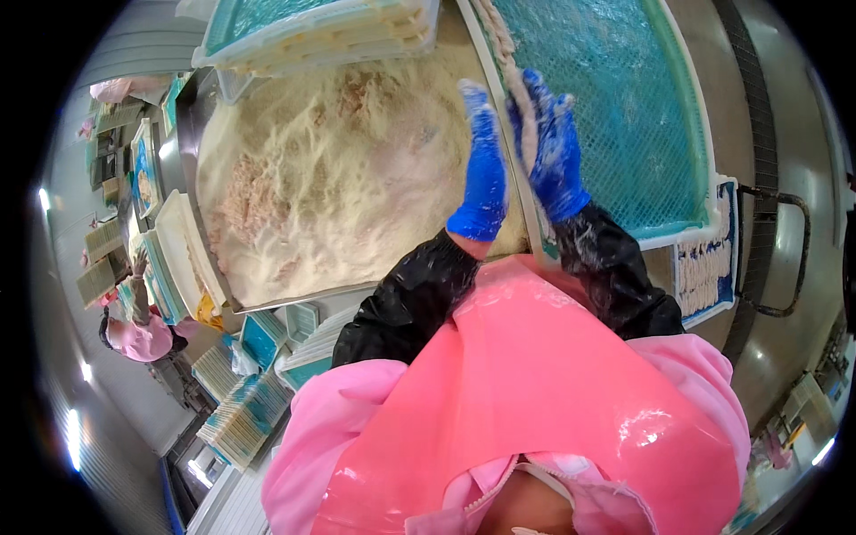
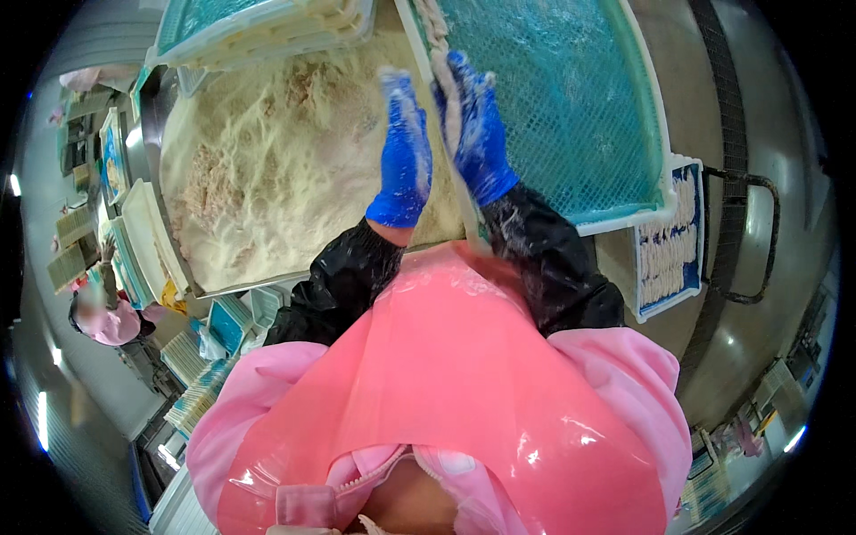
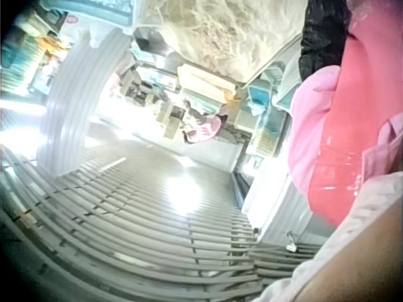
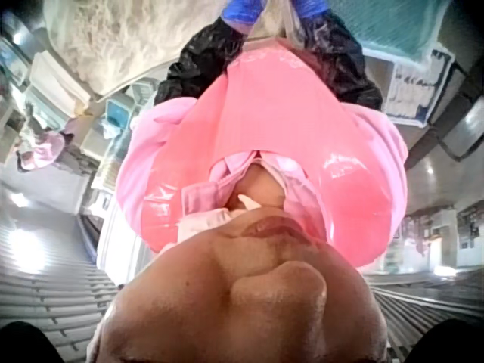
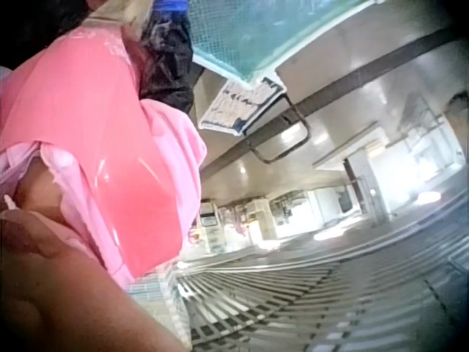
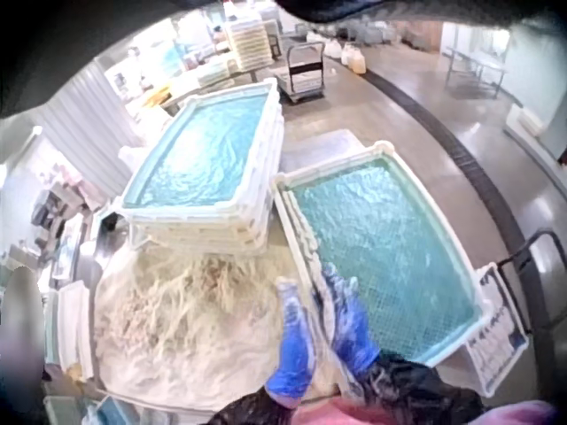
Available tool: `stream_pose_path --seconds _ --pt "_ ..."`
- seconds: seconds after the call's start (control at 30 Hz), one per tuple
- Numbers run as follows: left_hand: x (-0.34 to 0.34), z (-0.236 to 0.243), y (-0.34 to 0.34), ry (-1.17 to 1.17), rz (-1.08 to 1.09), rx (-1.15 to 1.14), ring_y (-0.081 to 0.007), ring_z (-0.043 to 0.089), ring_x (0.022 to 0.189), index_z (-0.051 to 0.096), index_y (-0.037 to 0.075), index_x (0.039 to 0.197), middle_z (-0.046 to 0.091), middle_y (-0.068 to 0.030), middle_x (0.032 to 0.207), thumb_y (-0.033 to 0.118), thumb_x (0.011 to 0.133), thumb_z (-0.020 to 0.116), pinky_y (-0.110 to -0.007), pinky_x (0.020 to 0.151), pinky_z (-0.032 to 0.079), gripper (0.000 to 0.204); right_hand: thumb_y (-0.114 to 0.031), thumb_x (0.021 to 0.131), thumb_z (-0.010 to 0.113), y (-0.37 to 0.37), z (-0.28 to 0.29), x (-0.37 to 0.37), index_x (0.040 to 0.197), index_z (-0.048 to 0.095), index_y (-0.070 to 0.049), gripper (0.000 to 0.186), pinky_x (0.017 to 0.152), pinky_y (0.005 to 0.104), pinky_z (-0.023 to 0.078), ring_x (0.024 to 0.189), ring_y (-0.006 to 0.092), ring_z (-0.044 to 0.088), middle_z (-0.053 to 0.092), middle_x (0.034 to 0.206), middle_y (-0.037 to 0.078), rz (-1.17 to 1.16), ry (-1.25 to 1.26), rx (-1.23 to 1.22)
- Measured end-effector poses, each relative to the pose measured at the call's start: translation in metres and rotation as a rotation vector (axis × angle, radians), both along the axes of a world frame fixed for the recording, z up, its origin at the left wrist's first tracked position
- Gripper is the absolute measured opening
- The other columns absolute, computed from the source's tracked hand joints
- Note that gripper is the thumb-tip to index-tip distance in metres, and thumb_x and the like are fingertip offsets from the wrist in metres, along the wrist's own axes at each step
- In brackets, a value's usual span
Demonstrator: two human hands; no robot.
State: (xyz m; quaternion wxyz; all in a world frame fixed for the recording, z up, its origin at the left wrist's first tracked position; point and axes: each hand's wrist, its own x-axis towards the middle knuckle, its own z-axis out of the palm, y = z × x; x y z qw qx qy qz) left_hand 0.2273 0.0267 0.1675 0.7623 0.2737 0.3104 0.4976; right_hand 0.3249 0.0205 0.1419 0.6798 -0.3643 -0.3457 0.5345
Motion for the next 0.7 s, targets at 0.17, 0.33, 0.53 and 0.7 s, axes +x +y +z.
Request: stream_pose_path --seconds 0.17,0.33,0.53,0.7 --pt "-0.045 -0.011 -0.013 0.303 0.225 0.121 -0.0138 0.007 0.136 0.006 0.015 0.142 0.006 -0.0002 0.148 0.030 0.096 0.031 -0.034 0.108 0.003 0.055 -0.038 0.097 0.025 0.041 -0.052 0.044 0.138 0.023 -0.004 0.054 0.108 0.0322 0.015 0.131 0.0216 0.023 0.025 0.142 0.012 -0.028 -0.347 -0.045" --pt "-0.121 -0.038 -0.037 0.644 0.117 0.237 -0.0193 0.011 0.135 0.013 0.006 0.140 0.013 -0.0078 0.147 0.023 0.094 0.039 -0.033 0.109 0.007 0.056 -0.042 0.096 0.023 0.034 -0.034 0.038 0.139 0.020 -0.005 0.057 0.109 0.0328 0.013 0.133 0.0217 0.020 0.019 0.145 0.011 0.048 -0.238 -0.122" --pt "-0.207 -0.077 -0.072 1.501 -0.520 0.826 -0.0319 0.016 0.133 0.033 0.013 0.135 0.024 -0.0139 0.142 0.041 0.078 0.060 -0.049 0.106 0.009 0.069 -0.037 0.094 0.034 0.010 0.015 -0.032 0.136 0.024 -0.001 0.056 0.106 0.0371 0.024 0.125 0.0227 0.034 0.032 0.138 0.013 -0.126 -0.245 -0.067" --pt "-0.268 -0.106 -0.069 1.688 -0.460 0.881 -0.0364 0.019 0.131 0.048 0.018 0.125 0.029 -0.0141 0.139 0.039 0.067 0.067 -0.056 0.104 0.011 0.064 -0.003 0.084 0.051 -0.011 -0.064 -0.129 0.124 0.044 0.003 0.042 0.096 0.0356 0.037 0.107 0.0216 0.051 0.052 0.120 0.012 -0.039 -0.071 -0.241"
